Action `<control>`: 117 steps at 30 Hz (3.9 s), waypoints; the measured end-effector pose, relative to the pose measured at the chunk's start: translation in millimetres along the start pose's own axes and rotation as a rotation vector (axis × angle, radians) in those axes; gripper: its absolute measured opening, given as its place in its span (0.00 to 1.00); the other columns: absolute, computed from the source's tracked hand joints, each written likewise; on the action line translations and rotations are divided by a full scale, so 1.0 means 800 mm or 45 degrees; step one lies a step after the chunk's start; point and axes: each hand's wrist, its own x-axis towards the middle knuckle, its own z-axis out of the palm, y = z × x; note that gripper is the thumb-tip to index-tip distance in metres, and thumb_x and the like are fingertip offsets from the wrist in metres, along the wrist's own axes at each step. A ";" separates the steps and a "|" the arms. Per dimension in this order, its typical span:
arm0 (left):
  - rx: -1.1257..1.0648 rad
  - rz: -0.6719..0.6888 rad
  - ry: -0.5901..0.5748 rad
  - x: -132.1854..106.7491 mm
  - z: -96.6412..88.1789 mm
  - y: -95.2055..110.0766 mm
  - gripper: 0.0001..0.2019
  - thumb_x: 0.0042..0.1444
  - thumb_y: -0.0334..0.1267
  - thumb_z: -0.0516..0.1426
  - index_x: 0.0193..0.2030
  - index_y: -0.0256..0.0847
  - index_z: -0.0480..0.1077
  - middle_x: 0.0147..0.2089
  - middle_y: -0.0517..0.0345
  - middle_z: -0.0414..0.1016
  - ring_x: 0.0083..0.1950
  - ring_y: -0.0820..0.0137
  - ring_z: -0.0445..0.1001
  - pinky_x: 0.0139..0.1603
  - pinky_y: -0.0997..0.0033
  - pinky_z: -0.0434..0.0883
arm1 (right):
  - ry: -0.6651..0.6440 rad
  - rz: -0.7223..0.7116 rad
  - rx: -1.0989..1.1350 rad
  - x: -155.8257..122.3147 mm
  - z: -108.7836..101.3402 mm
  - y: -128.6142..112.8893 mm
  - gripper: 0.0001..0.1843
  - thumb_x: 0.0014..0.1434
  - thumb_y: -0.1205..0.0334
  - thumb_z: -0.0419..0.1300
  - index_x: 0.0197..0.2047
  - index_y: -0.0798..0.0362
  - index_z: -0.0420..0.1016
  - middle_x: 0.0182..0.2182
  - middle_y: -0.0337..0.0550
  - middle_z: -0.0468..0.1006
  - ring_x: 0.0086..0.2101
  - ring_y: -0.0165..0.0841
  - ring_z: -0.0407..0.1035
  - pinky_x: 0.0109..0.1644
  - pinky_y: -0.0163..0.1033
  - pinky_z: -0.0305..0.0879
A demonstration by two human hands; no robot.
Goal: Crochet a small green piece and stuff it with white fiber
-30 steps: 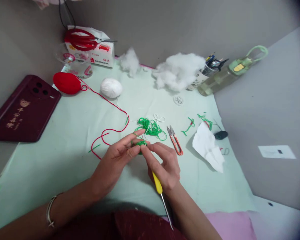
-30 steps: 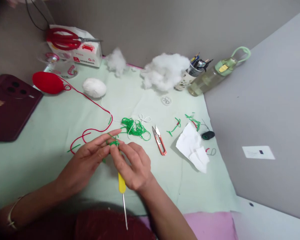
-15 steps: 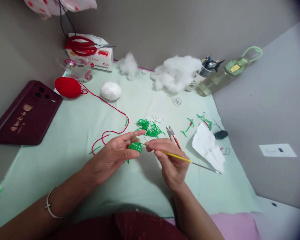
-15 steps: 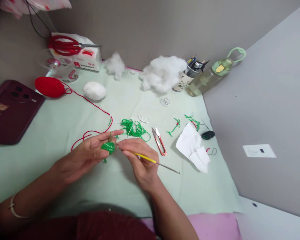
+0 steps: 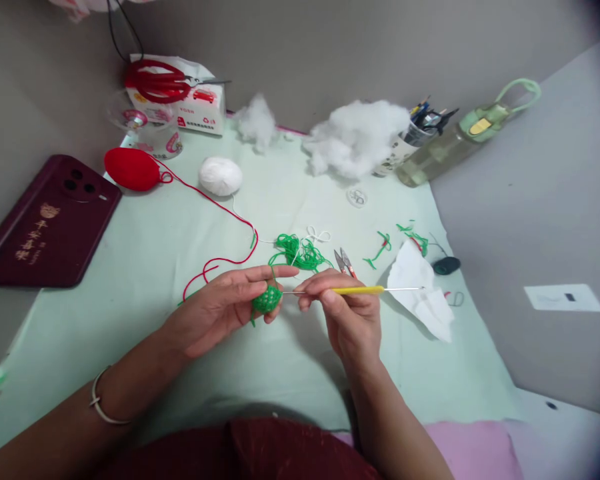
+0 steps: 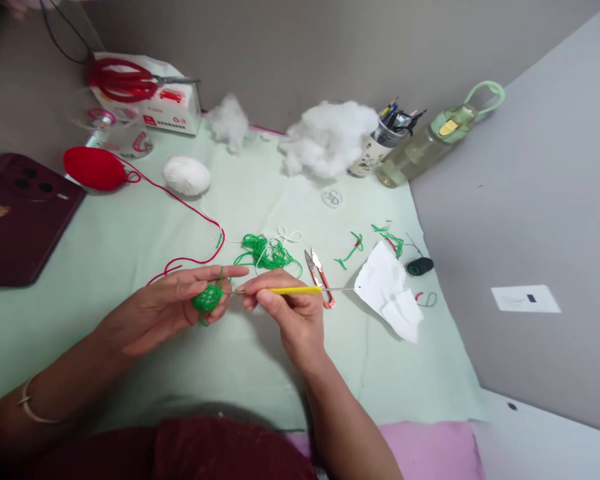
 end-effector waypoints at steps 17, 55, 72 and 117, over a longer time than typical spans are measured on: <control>-0.072 -0.026 0.008 0.002 0.001 -0.005 0.18 0.67 0.44 0.60 0.57 0.39 0.81 0.35 0.54 0.75 0.31 0.72 0.70 0.34 0.69 0.66 | 0.084 0.187 0.134 0.009 -0.002 -0.006 0.05 0.60 0.57 0.71 0.35 0.49 0.87 0.30 0.41 0.85 0.26 0.30 0.77 0.31 0.37 0.77; 0.830 0.220 0.439 -0.006 0.023 -0.003 0.25 0.51 0.42 0.73 0.57 0.49 0.80 0.37 0.62 0.73 0.43 0.66 0.72 0.54 0.63 0.67 | -0.099 0.066 0.004 -0.001 0.005 0.013 0.08 0.69 0.56 0.63 0.42 0.47 0.83 0.39 0.43 0.87 0.32 0.31 0.78 0.36 0.40 0.78; 0.396 0.091 -0.028 -0.009 -0.001 0.004 0.25 0.65 0.36 0.65 0.68 0.52 0.72 0.59 0.53 0.82 0.63 0.60 0.77 0.67 0.59 0.69 | -0.026 -0.006 0.024 0.007 0.002 0.010 0.08 0.68 0.54 0.64 0.39 0.46 0.81 0.37 0.42 0.87 0.29 0.29 0.75 0.35 0.37 0.76; 0.901 0.210 0.293 -0.013 0.010 -0.009 0.27 0.57 0.41 0.69 0.64 0.53 0.75 0.46 0.63 0.80 0.51 0.67 0.76 0.61 0.64 0.67 | -0.177 0.100 0.082 0.005 -0.007 0.013 0.07 0.70 0.57 0.62 0.42 0.48 0.81 0.38 0.42 0.85 0.32 0.30 0.78 0.39 0.40 0.79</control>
